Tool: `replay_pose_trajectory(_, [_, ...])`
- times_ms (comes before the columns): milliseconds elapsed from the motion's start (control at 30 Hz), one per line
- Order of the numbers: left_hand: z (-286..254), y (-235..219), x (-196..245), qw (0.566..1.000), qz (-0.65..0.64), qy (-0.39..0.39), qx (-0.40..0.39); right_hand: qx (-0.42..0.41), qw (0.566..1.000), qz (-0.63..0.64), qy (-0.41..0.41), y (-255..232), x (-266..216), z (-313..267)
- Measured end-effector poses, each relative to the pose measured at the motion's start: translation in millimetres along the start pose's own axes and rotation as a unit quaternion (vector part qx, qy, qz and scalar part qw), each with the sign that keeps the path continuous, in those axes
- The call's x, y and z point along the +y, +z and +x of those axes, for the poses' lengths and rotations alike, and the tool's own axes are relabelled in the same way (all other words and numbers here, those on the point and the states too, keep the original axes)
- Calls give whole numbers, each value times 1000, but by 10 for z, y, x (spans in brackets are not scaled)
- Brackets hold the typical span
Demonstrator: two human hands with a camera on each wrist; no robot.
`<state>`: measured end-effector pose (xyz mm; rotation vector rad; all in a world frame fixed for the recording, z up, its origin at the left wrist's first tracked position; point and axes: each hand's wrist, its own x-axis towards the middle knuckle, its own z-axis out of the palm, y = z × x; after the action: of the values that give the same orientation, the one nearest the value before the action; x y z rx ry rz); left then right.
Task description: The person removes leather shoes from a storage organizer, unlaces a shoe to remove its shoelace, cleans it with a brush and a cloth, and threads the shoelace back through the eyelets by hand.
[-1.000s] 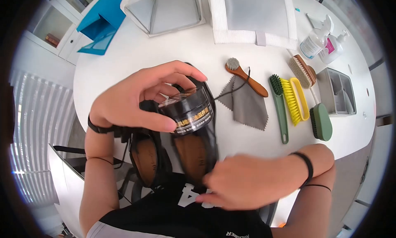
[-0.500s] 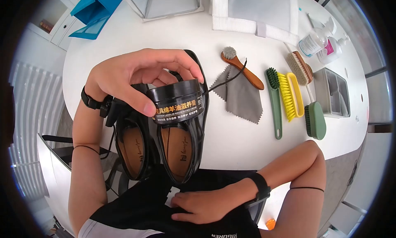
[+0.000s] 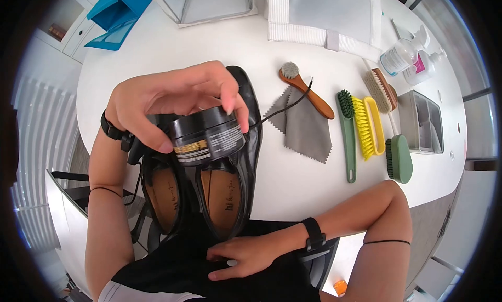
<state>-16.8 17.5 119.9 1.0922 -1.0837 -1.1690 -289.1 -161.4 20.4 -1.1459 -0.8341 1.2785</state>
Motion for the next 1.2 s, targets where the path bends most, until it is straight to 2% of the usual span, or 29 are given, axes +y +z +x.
replay_pose_trajectory(33, [-3,-23,-20,1000,-1,10,-17,2,1000,0,0,-41,-27,-2])
replay_pose_trajectory(100, [-4,-24,-35,999,-12,18,-26,-110,985,20,132,-185,-201,21])
replay_pose_trajectory(133, [8,-39,-48,999,-13,14,-25,-111,985,21,128,-167,-152,28])
replay_pose_trajectory(200, [38,-79,-74,994,50,77,-58,-40,999,-6,35,-65,7,13])
replay_pose_trajectory(333, [24,-78,-55,997,36,53,-46,-2,1000,7,4,47,115,-13])
replay_pose_trajectory(533, [-1,-95,-22,995,37,30,-86,-14,999,14,34,-29,-5,-38])
replay_pose_trajectory(600, [7,-94,-2,993,38,28,-105,33,999,-2,6,-7,30,-69])
replay_pose_trajectory(633, [9,-92,-19,994,37,26,-104,32,999,-1,4,-16,43,-73])
replay_pose_trajectory(700, [22,-101,-66,990,28,48,-127,-11,998,-13,64,-74,21,-65])
replay_pose_trajectory(833, [19,-114,-105,989,18,55,-138,-33,992,-5,123,-105,0,-62])
replay_pose_trajectory(900, [9,-108,-99,989,22,43,-140,-1,1000,-23,12,-83,86,-42])
replay_pose_trajectory(933, [7,-104,-101,989,20,44,-138,-3,1000,-21,13,-43,170,-25])
replay_pose_trajectory(1000, [11,-101,-106,990,4,43,-135,60,993,-26,-99,30,278,12])
replay_pose_trajectory(1033, [13,-107,-114,990,3,44,-134,60,993,-25,-97,43,315,-14])
replay_pose_trajectory(1100, [21,-124,-133,989,10,52,-141,-7,1000,18,-10,19,239,-54])
replay_pose_trajectory(1200, [13,-130,-142,988,12,54,-142,-4,1000,16,-4,-20,173,-60])
